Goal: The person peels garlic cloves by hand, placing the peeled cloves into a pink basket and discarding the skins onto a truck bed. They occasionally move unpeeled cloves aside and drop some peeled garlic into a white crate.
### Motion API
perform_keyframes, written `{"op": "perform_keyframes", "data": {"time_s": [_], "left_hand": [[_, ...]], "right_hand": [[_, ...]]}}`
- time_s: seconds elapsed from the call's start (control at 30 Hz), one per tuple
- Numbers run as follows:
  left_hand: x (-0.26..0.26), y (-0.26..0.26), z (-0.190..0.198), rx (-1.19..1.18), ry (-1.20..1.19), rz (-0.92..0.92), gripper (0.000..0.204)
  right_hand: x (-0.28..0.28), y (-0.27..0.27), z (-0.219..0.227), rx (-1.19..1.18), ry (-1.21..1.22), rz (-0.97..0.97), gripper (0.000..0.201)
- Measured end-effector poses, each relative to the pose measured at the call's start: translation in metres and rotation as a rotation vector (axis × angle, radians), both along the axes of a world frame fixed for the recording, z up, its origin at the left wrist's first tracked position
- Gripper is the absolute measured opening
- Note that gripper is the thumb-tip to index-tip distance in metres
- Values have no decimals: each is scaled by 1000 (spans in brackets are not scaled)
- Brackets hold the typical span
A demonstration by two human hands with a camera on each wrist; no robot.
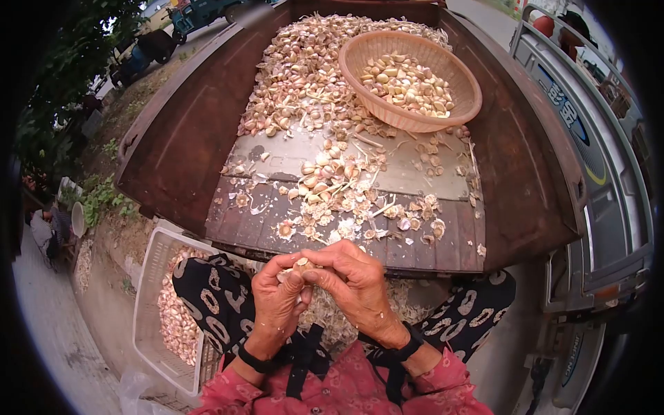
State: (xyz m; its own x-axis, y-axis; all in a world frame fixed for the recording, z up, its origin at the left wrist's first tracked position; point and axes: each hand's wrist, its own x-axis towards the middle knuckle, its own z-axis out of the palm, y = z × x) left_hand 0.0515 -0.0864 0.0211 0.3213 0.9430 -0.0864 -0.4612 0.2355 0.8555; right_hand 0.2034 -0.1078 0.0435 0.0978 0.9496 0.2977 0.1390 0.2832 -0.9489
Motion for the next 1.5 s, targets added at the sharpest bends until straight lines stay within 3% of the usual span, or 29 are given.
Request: {"op": "perform_keyframes", "data": {"time_s": [0.13,0.33,0.4,0.5,0.57,0.6,0.63,0.67,0.73,0.8,0.97,1.03,1.13,1.2,1.23,1.3,1.33,1.37,1.4,1.43,1.47,1.5], "left_hand": [[-7,-5,3,-61,-13,1,35],[-12,-12,13,36,-47,47,32],[-13,-14,14,177,35,85,35],[-19,-20,38,363,14,161,27],[-32,-30,63,520,4,58,27],[-41,-27,80,741,62,-41,27],[-37,-28,100,802,-28,-96,25],[-41,-30,108,862,-147,-182,21],[-40,-39,121,923,-266,-261,19],[-21,-52,132,806,-465,3,11],[-32,-54,136,735,-448,-82,9],[-31,-60,131,759,-434,22,6],[-34,-50,133,833,-332,29,8],[-38,-43,135,896,-226,24,12],[-42,-41,135,931,-170,27,14],[-57,-37,115,824,-77,28,10],[-63,-33,99,717,21,35,19],[-62,-26,75,714,108,116,25],[-60,-29,67,389,9,161,26],[-61,-27,56,206,-94,128,26],[-68,-26,53,70,-67,98,28],[-77,-23,48,-13,-142,91,28]], "right_hand": [[-10,-5,-1,40,27,-12,26],[-16,-9,5,-13,63,-17,25],[-20,-10,11,-63,117,-20,24],[-28,-23,29,157,45,-45,24],[-32,-40,49,240,92,16,16],[-34,-51,63,286,241,119,28],[-42,-64,72,323,362,139,31],[-34,-66,79,387,560,412,18],[-43,-71,89,443,564,493,18],[-68,-76,97,565,677,255,16],[-81,-87,96,516,596,144,8],[-88,-87,98,524,580,102,8],[-97,-82,91,503,665,18,9],[-96,-61,71,834,587,118,7],[-90,-57,77,832,589,120,7],[-66,-53,97,320,400,231,9],[-63,-56,81,32,554,248,9],[-69,-34,57,336,145,123,30],[-74,-26,42,227,74,31,25],[-84,-21,36,1,312,-6,25],[-88,-17,35,-251,583,86,24],[-95,-9,29,-285,625,148,24]]}}
